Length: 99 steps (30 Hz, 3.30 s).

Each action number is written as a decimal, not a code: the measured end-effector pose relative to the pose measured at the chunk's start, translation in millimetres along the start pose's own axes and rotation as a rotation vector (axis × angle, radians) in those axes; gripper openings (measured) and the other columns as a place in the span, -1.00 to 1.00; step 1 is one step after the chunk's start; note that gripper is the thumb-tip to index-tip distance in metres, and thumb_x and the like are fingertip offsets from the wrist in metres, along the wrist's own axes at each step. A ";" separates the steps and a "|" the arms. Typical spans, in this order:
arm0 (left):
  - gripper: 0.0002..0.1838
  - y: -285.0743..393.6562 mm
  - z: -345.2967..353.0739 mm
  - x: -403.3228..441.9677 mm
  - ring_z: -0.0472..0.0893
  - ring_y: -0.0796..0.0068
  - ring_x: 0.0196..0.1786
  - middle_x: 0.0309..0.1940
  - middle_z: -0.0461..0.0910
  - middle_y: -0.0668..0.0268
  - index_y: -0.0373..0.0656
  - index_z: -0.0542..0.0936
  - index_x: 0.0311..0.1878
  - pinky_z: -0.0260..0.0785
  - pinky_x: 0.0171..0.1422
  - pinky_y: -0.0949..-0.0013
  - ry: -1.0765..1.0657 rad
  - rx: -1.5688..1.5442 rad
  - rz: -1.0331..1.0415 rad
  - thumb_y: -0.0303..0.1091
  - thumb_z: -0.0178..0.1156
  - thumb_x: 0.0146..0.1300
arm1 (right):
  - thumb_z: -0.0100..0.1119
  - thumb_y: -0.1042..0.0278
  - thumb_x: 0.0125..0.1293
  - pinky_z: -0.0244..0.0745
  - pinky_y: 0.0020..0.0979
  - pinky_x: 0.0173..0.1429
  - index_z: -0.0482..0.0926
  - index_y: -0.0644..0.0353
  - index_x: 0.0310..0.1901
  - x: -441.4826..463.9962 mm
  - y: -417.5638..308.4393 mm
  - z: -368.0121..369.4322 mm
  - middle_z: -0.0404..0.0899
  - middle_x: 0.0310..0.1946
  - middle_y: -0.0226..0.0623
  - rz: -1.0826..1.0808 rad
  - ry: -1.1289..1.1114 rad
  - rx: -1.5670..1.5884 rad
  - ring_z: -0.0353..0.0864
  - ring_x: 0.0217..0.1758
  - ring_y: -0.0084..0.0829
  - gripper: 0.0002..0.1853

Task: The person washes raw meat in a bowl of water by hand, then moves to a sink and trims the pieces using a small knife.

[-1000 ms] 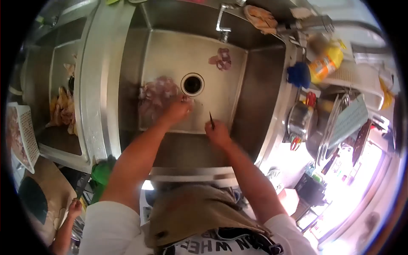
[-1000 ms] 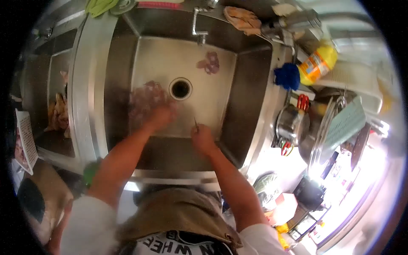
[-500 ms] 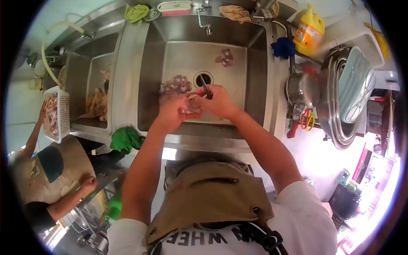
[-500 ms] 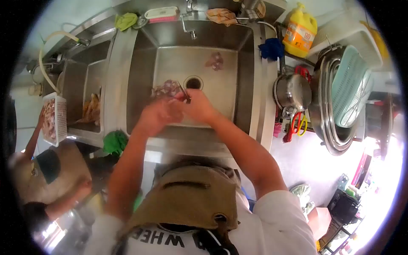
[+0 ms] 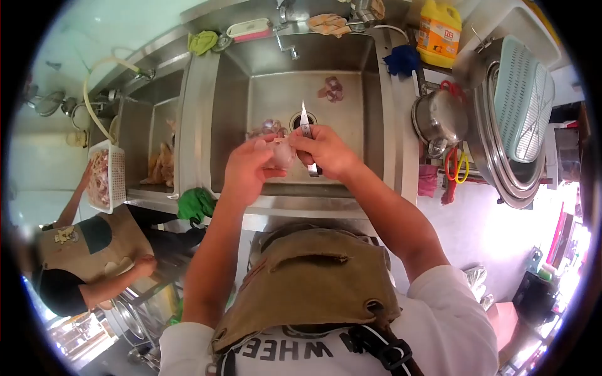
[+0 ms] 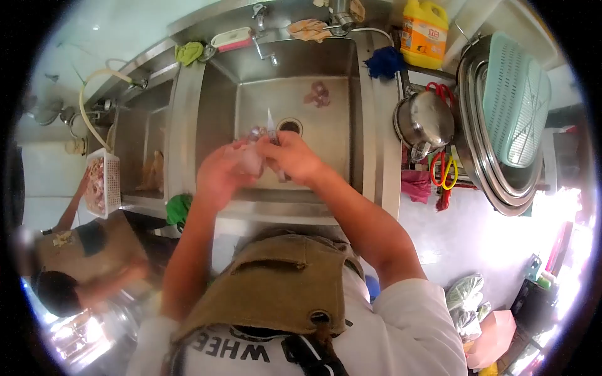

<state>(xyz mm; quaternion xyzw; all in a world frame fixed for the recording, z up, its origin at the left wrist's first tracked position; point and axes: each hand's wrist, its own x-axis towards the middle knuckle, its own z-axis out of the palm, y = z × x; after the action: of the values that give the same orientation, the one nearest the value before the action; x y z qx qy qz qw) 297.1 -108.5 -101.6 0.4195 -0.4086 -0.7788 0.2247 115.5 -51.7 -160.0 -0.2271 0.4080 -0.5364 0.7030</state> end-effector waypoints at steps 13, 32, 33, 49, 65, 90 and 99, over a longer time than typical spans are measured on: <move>-0.64 -6.4 2.1 5.3 0.65 0.36 -0.13 -0.10 0.62 0.19 -0.29 0.54 0.06 0.58 -0.11 0.30 0.098 0.156 0.101 -0.42 0.28 0.20 | 0.20 0.33 0.32 0.14 -0.60 -0.53 0.57 0.20 -0.26 -28.4 -16.6 14.8 0.41 -0.56 -0.56 -0.233 0.091 -0.175 0.28 -0.58 -0.74 -0.87; -0.76 -6.0 0.9 1.0 0.44 0.56 -0.45 -0.34 0.53 0.33 -0.19 0.46 -0.16 0.24 -0.45 0.47 0.108 -0.140 -0.058 -0.54 0.23 0.09 | -0.03 0.20 0.46 0.39 -0.25 -0.28 0.49 0.33 -0.19 -46.1 -7.4 27.0 0.50 -0.48 -0.19 -0.356 0.113 -0.804 0.50 -0.41 -0.26 -0.71; -0.75 -5.3 -0.8 0.1 0.43 0.58 -0.46 -0.35 0.52 0.33 -0.19 0.46 -0.15 0.23 -0.46 0.47 0.096 -0.134 -0.080 -0.54 0.22 0.08 | -0.06 0.15 0.46 0.41 -0.13 -0.19 0.49 0.34 -0.18 -50.7 -13.8 25.8 0.54 -0.41 -0.04 -0.353 0.067 -0.909 0.53 -0.33 -0.06 -0.65; -0.20 9.2 20.1 -0.2 0.47 0.57 -0.35 -0.17 0.50 0.27 -0.21 0.27 0.34 0.26 -0.41 0.50 -0.146 0.211 -0.130 -0.71 0.15 -0.10 | 0.24 0.31 0.24 0.36 -0.50 -0.36 0.56 0.28 -0.27 -30.5 -20.7 15.0 0.51 -0.51 -0.48 -0.353 -0.095 -0.539 0.40 -0.46 -0.64 -0.81; -0.37 4.1 8.8 -1.2 0.62 0.32 -0.18 -0.08 0.57 0.18 -0.22 0.32 0.29 0.49 -0.20 0.33 -0.051 -0.064 -0.114 -0.58 0.20 0.08 | 0.14 0.32 0.39 0.13 -0.58 -0.56 0.59 0.27 -0.31 -40.2 -14.3 24.1 0.50 -0.56 -0.45 -0.104 0.068 -0.177 0.27 -0.61 -0.74 -0.81; -0.43 10.9 26.6 -12.5 0.56 0.39 -0.09 -0.08 0.51 0.18 -0.38 0.35 0.23 0.47 0.05 0.36 -0.017 0.029 -0.072 -0.66 0.03 0.04 | -0.08 0.28 0.46 0.42 0.04 -0.35 0.41 0.33 -0.36 -68.5 2.9 31.2 0.51 -0.55 0.07 -0.551 -0.016 -1.210 0.53 -0.46 0.12 -0.71; -0.43 9.4 33.6 -15.8 0.56 0.27 0.03 -0.06 0.52 0.13 -0.41 0.33 0.25 0.48 0.11 0.26 -0.009 0.053 -0.024 -0.68 -0.01 0.07 | -0.09 0.31 0.44 0.43 0.03 -0.37 0.43 0.38 -0.34 -58.6 17.7 18.8 0.52 -0.56 0.10 -0.546 -0.024 -1.242 0.54 -0.45 0.14 -0.72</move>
<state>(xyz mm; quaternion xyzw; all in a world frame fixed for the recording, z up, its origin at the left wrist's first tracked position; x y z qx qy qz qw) 277.7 -87.8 -75.9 0.4267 -0.4252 -0.7722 0.2021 135.6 6.9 -143.4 -0.6896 0.5606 -0.3584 0.2858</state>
